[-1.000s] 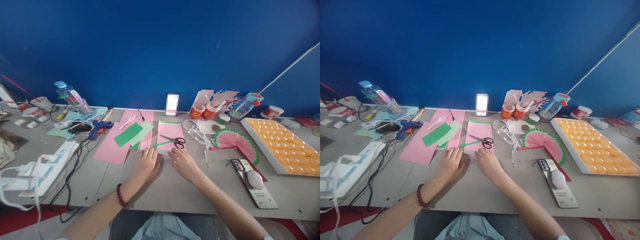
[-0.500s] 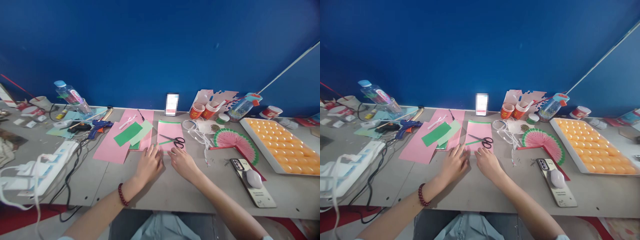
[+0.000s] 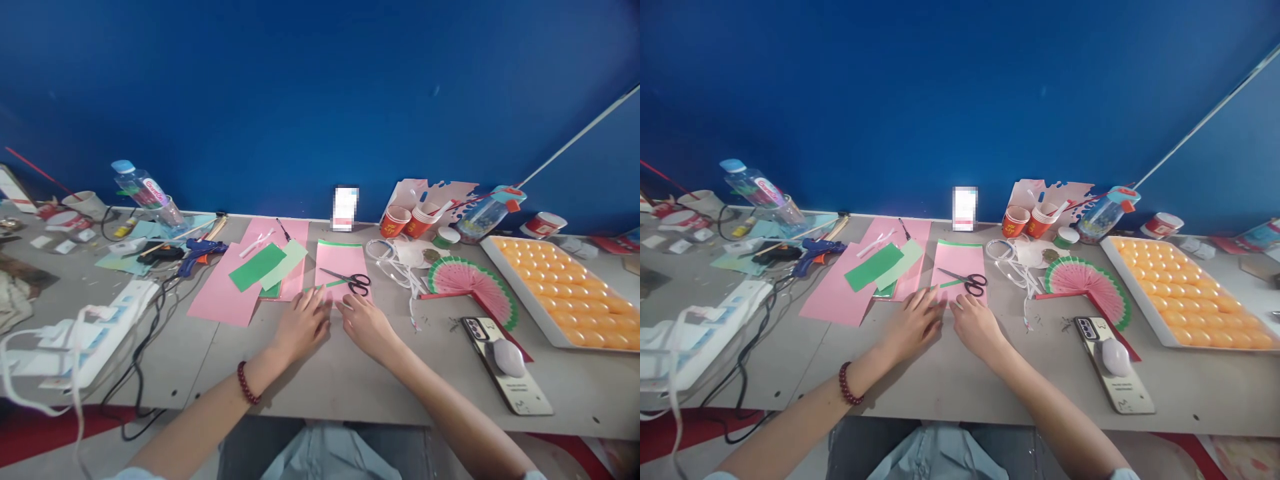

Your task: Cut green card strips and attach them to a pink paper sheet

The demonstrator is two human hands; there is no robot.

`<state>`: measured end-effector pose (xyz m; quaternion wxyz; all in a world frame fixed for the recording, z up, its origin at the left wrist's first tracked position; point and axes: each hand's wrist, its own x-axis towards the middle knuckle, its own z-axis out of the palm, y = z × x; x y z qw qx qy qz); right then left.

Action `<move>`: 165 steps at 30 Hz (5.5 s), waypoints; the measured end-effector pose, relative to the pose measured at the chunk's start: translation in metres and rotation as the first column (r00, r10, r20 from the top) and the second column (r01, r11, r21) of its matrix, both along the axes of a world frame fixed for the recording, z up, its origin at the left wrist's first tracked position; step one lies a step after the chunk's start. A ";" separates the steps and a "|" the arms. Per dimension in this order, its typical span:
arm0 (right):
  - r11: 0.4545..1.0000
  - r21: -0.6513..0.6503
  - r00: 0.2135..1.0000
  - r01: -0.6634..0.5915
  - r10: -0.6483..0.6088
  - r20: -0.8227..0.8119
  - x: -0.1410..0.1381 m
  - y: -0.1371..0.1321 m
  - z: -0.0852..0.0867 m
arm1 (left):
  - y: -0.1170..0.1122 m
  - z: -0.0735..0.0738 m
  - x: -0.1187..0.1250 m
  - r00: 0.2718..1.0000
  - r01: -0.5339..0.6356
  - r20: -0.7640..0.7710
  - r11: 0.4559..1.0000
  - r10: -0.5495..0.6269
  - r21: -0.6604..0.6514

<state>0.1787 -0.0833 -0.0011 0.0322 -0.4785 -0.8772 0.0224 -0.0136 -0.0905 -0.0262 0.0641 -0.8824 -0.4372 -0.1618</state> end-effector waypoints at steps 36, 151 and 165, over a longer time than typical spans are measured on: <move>0.927 0.016 0.914 0.375 -0.367 -0.173 0.094 0.122 0.009 | 0.002 0.004 -0.004 0.980 0.109 0.180 0.989 -0.090 -0.098; 0.887 0.456 0.862 0.070 0.176 -0.475 0.000 -0.008 -0.003 | -0.005 0.010 0.004 0.581 0.249 0.811 0.934 0.067 -0.255; 0.871 0.488 0.851 0.062 0.209 -0.481 -0.003 -0.011 -0.002 | -0.005 0.013 0.004 0.559 0.201 0.828 0.961 0.046 -0.188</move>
